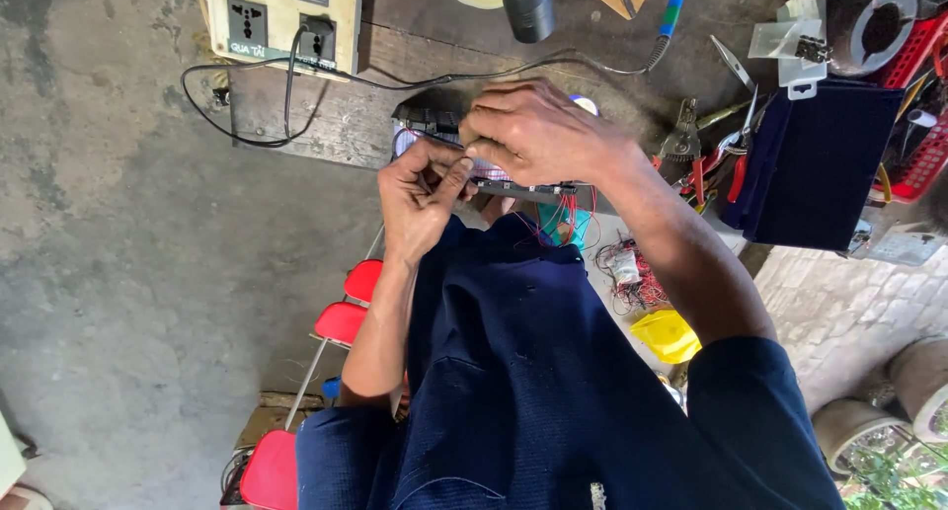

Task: Stripping insulation from wires and connecting them to a lithium-ion battery pack assembly using various tools.

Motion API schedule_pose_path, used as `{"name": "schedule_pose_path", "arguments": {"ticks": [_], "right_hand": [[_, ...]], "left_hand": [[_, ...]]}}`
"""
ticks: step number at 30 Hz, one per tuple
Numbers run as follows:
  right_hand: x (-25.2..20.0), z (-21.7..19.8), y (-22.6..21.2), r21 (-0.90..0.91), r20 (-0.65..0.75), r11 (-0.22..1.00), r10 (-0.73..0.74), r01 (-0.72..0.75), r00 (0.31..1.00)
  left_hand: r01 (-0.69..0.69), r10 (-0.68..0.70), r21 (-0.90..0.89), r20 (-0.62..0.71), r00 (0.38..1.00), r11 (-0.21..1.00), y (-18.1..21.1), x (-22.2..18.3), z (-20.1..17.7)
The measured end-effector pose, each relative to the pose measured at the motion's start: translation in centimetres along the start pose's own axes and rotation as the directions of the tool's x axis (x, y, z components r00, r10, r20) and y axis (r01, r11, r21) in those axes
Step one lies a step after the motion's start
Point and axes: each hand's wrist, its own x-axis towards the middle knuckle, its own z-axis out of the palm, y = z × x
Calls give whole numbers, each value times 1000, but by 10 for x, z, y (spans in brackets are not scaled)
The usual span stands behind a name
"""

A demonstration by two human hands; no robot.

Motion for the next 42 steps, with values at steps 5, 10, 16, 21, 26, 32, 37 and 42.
{"name": "schedule_pose_path", "arguments": {"ticks": [5, 10, 16, 21, 26, 32, 37, 42], "right_hand": [[6, -11, -11, 182, 153, 956, 204, -230, 967], [12, -14, -15, 147, 234, 931, 296, -334, 926], [7, 7, -7, 233, 245, 855, 409, -463, 879], [-4, 23, -8, 412, -280, 905, 240, -110, 930], [-31, 72, -16, 227, -481, 966, 225, -128, 847], [-22, 109, -43, -287, -636, 915, 40, -284, 770], [-11, 123, -42, -360, -657, 876, 8, -323, 754], [-16, 154, -18, -359, -734, 844, 9, -399, 679]], "left_hand": [[-7, 6, -20, -51, 999, 1000, -4, 0, 6], [-30, 31, 11, -81, 996, 999, -2, -3, 10], [-139, 170, 153, -212, 962, 978, 1, -7, 13], [-7, -4, -32, -332, 943, 999, -7, -14, 10], [69, -43, 68, -336, 941, 995, -4, -20, -2], [32, 62, 325, -276, 959, 945, -3, -12, -13], [35, 59, 442, -198, 978, 896, -6, -4, -25], [-32, 114, 520, -126, 985, 853, -1, 9, -27]]}}
